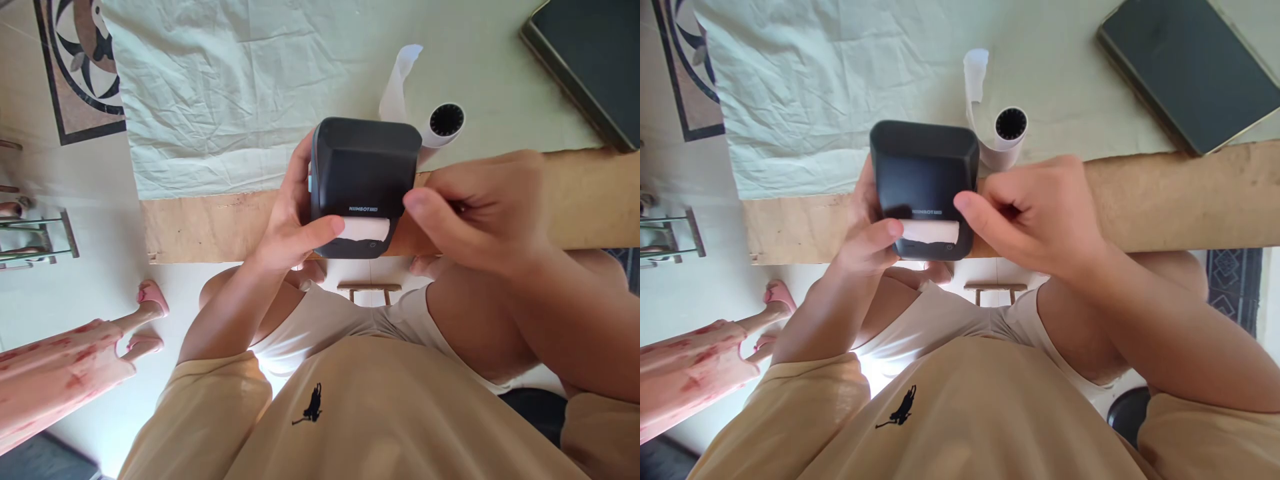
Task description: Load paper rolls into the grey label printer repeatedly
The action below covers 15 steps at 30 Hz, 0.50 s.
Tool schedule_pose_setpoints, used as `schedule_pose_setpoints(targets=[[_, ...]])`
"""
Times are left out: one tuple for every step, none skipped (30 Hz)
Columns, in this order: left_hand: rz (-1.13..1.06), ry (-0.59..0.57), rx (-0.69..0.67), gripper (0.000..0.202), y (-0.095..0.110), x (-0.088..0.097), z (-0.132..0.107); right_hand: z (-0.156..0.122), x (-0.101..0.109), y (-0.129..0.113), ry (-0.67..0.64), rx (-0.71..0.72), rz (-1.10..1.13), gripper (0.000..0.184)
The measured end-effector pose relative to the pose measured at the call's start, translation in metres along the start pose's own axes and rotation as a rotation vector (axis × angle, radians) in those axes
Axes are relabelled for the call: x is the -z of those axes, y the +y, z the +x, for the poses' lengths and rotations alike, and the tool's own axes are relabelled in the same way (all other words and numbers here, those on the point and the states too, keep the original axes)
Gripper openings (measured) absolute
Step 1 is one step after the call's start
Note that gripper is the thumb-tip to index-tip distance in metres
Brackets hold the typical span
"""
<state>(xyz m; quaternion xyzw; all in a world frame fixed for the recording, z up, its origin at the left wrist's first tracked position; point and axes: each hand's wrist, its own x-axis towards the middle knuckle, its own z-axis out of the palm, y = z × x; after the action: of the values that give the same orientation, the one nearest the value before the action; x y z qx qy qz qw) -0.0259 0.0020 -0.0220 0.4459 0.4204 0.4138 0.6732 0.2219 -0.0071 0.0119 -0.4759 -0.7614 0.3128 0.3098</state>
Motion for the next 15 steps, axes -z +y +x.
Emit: schedule_pose_setpoints(targets=[[-0.007,0.038,0.002,0.093,0.000,-0.004,-0.001,0.001,-0.001,0.000,-0.021,0.004,0.027,0.071],[-0.010,0.047,0.018,0.087,0.000,-0.008,-0.002,0.002,-0.002,0.001,-0.047,-0.003,0.057,0.073],[-0.019,0.056,0.020,0.081,0.001,-0.011,-0.003,0.003,-0.003,0.002,-0.076,-0.023,0.085,0.073],[-0.033,0.058,0.017,0.074,0.001,-0.014,-0.004,0.004,-0.004,0.003,-0.102,-0.051,0.107,0.072],[-0.051,0.047,0.019,0.069,0.002,-0.016,-0.005,0.005,-0.005,0.005,-0.128,-0.085,0.119,0.070],[-0.077,0.040,0.010,0.063,0.003,-0.017,-0.006,0.006,-0.007,0.007,-0.148,-0.116,0.130,0.069],[-0.101,0.030,0.010,0.056,0.004,-0.017,-0.006,0.007,-0.008,0.009,-0.157,-0.138,0.136,0.069],[-0.124,0.023,0.013,0.049,0.006,-0.016,-0.006,0.009,-0.009,0.010,-0.156,-0.150,0.135,0.069],[-0.147,0.018,0.011,0.040,0.007,-0.014,-0.006,0.010,-0.010,0.012,-0.149,-0.153,0.131,0.069],[-0.160,-0.009,0.023,0.033,0.008,-0.012,-0.006,0.012,-0.010,0.013,-0.142,-0.155,0.127,0.069],[-0.168,-0.029,0.027,0.029,0.009,-0.009,-0.005,0.013,-0.011,0.014,-0.137,-0.158,0.127,0.068],[-0.169,-0.032,0.021,0.027,0.010,-0.007,-0.004,0.014,-0.011,0.014,-0.137,-0.162,0.133,0.068],[-0.159,-0.033,0.015,0.028,0.011,-0.006,-0.003,0.015,-0.012,0.014,-0.146,-0.171,0.141,0.067],[-0.145,-0.030,0.018,0.034,0.011,-0.005,-0.002,0.015,-0.011,0.014,-0.156,-0.180,0.151,0.067],[-0.135,-0.025,0.036,0.046,0.012,-0.005,0.000,0.015,-0.011,0.014,-0.163,-0.185,0.161,0.067]])
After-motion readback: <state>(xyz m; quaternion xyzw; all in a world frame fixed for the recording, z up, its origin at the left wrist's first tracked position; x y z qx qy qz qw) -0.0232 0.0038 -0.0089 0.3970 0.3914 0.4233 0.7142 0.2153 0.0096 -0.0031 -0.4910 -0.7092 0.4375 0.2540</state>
